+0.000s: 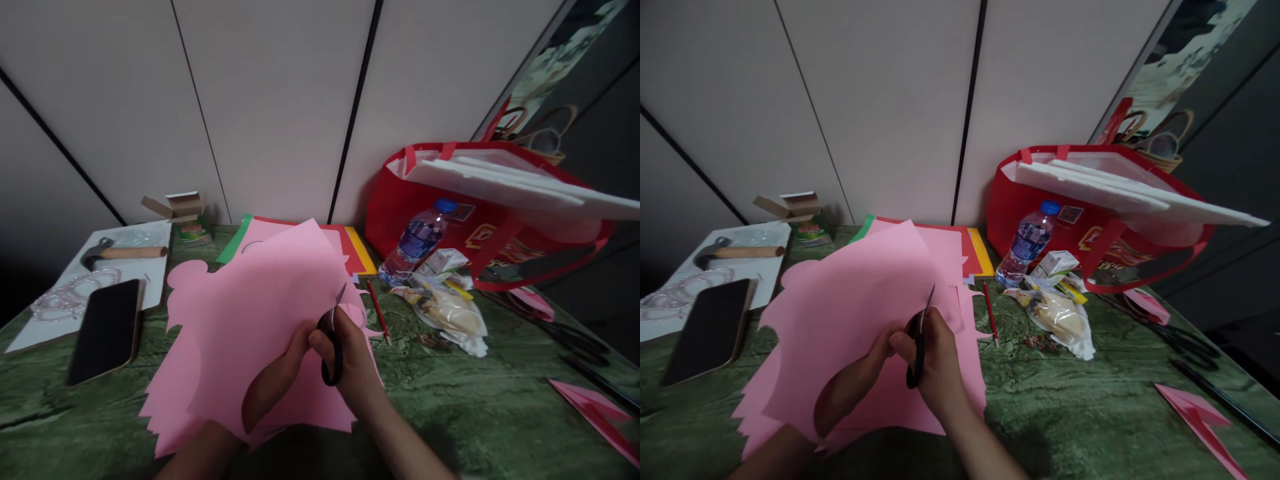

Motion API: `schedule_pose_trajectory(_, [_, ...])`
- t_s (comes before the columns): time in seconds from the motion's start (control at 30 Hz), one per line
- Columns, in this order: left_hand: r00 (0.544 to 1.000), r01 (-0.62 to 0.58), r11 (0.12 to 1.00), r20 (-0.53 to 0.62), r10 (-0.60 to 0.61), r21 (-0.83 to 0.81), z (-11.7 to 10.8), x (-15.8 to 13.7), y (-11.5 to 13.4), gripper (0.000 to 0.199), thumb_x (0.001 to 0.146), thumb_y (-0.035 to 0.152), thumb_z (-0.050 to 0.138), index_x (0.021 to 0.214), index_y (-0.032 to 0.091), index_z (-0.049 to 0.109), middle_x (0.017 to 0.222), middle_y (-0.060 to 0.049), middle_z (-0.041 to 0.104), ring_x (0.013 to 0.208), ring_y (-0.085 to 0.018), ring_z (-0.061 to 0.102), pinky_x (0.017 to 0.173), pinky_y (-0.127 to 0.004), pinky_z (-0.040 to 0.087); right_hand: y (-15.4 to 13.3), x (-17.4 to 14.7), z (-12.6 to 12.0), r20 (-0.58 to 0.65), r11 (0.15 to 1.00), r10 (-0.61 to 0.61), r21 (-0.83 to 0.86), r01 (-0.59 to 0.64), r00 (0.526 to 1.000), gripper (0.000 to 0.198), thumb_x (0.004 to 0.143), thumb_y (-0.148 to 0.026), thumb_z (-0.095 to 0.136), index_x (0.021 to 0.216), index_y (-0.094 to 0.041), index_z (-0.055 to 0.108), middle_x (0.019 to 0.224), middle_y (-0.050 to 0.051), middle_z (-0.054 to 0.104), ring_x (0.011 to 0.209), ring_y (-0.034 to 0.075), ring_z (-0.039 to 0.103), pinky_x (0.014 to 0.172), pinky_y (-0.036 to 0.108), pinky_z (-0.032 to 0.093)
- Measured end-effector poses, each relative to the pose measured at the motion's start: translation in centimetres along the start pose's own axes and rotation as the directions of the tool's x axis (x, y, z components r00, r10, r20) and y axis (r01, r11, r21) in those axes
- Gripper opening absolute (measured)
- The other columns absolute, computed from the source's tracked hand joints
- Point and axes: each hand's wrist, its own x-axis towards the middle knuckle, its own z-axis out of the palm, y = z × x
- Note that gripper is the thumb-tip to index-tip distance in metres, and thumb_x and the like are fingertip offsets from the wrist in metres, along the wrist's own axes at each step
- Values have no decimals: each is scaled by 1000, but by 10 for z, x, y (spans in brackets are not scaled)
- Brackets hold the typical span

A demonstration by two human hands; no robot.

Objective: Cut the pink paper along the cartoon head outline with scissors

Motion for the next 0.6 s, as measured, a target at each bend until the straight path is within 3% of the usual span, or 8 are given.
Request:
schedule_pose_trajectory(0.1, [990, 44, 993, 125, -58, 109, 0, -2, -5, 22, 65, 46, 64, 54, 26, 62, 72, -5, 69, 90, -29, 63, 87, -39, 48, 0, 1, -2, -4, 999, -9, -35, 9, 1000, 24, 74, -39, 60, 67, -22, 44, 56, -6, 42, 50, 11, 38, 47, 24, 36])
schedule_pose_trajectory(0.17, [982, 38, 996, 180, -51, 76, -1, -3, -6, 24, 70, 46, 61, 57, 26, 64, 74, -4, 70, 88, -26, 65, 82, -36, 51, 0, 1, -3, -7, 999, -17, -45, 16, 1000, 25, 74, -40, 61, 69, -21, 45, 58, -5, 43, 52, 12, 39, 48, 24, 36])
schedule_pose_trajectory(0.27, [995, -16, 995, 100, 6, 95, -3, -5, -5, 26, 75, 47, 56, 65, 27, 68, 87, -3, 72, 94, -25, 64, 88, -38, 48, -1, -1, -4, -5, 999, -26, -41, 26, 1000, 26, 73, -41, 62, 71, -20, 46, 62, -4, 45, 55, 12, 42, 50, 25, 37])
schedule_pose_trajectory(0.33, [996, -88, 981, 40, 82, 175, -3, -5, -3, 29, 77, 47, 54, 60, 27, 67, 79, -2, 71, 88, -25, 64, 92, -41, 45, -2, -1, -3, 6, 999, -29, -30, 29, 1000, 27, 74, -42, 61, 71, -21, 45, 63, -3, 46, 55, 13, 43, 51, 25, 37])
schedule_pose_trajectory(0.43, [983, -167, 963, 110, 146, 211, -2, -5, 1, 32, 76, 45, 54, 52, 27, 64, 64, -2, 69, 76, -25, 65, 87, -41, 48, -5, -1, -3, 21, 1000, -8, -9, 9, 1000, 28, 75, -44, 59, 72, -21, 43, 63, -3, 48, 56, 13, 43, 50, 25, 37])
schedule_pose_trajectory(0.5, [986, -144, 967, 114, 122, 211, 0, -4, 1, 29, 74, 46, 55, 54, 28, 65, 70, -2, 71, 82, -27, 65, 89, -42, 47, -5, -1, -3, 19, 1000, 12, 0, -12, 1000, 29, 75, -44, 59, 72, -21, 42, 63, -3, 47, 56, 13, 42, 50, 25, 37])
schedule_pose_trajectory(0.6, [995, -102, 988, 18, 101, 113, 2, -5, 1, 19, 66, 44, 63, 57, 28, 66, 83, -4, 72, 98, -31, 61, 98, -44, 40, -6, -1, -4, 7, 1000, 20, 6, -20, 1000, 28, 74, -44, 59, 73, -21, 43, 63, -4, 46, 56, 13, 42, 51, 25, 37])
